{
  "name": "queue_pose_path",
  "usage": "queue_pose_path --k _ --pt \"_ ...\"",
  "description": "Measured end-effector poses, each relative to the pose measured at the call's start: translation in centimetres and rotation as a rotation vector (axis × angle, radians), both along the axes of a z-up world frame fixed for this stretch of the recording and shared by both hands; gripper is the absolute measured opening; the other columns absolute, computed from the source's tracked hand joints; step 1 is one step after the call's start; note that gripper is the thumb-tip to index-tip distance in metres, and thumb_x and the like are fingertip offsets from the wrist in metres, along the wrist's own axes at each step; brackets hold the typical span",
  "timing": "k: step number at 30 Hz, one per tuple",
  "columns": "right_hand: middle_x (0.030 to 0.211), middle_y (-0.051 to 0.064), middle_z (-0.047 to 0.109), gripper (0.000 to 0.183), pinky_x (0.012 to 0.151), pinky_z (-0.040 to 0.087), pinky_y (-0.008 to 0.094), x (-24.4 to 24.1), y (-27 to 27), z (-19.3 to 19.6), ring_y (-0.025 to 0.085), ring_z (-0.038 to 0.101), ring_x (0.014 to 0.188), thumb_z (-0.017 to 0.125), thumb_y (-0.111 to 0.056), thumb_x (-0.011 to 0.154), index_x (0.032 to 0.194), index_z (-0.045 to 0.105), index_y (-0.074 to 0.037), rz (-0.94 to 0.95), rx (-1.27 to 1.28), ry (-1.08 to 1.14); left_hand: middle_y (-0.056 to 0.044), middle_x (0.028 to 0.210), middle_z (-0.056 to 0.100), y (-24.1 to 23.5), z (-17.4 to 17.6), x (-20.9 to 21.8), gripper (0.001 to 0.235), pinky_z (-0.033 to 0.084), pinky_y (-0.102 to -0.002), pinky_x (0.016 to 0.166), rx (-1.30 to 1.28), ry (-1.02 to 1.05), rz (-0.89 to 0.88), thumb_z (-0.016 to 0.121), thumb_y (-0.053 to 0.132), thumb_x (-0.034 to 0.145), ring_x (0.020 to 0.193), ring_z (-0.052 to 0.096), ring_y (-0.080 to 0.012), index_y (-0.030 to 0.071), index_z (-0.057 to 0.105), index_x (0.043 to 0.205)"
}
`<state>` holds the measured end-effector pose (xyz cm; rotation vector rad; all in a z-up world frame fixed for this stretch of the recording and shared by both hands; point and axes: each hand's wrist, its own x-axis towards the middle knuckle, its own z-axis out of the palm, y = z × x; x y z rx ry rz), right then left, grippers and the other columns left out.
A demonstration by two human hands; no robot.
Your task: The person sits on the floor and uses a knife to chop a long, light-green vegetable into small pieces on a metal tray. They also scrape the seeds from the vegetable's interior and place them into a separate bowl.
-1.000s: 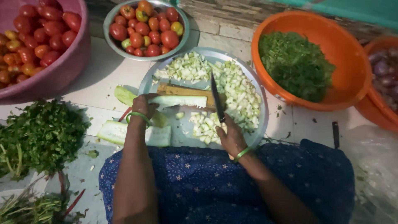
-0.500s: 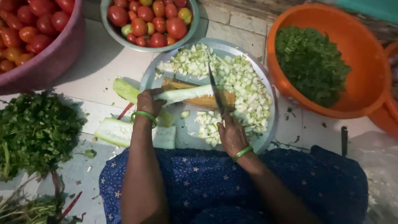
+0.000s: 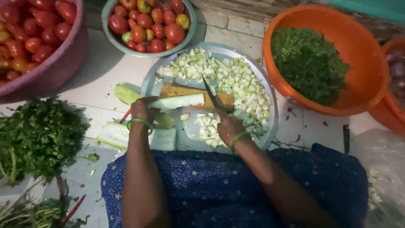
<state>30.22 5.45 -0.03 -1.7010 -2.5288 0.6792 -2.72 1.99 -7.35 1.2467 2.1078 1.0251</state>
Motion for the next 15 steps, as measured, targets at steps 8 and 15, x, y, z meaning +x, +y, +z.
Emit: queue_pose_path --k 8,15 --pt "0.096 0.027 0.073 0.055 0.080 0.055 0.055 3.4 -2.1 -1.6 0.048 0.070 0.090 0.066 -0.023 0.092 0.144 0.052 -0.010 -0.029 0.136 0.373 -0.018 0.104 0.077 1.1 -1.0 2.2 0.050 0.058 -0.036 0.084 0.018 -0.013 -0.044 0.090 0.010 0.067 0.091 0.076 -0.0279 0.013 0.078 0.116" --pt "0.083 0.030 0.068 0.071 0.075 0.055 0.058 0.6 -2.5 -1.6 0.051 0.068 0.081 0.065 -0.017 0.089 0.154 0.037 -0.009 -0.016 0.115 0.065 -0.018 0.105 0.077 1.5 -2.4 1.4 0.048 0.059 -0.036 0.088 0.033 0.017 -0.069 0.090 0.011 0.066 0.095 0.076 -0.0290 0.013 0.079 0.112"
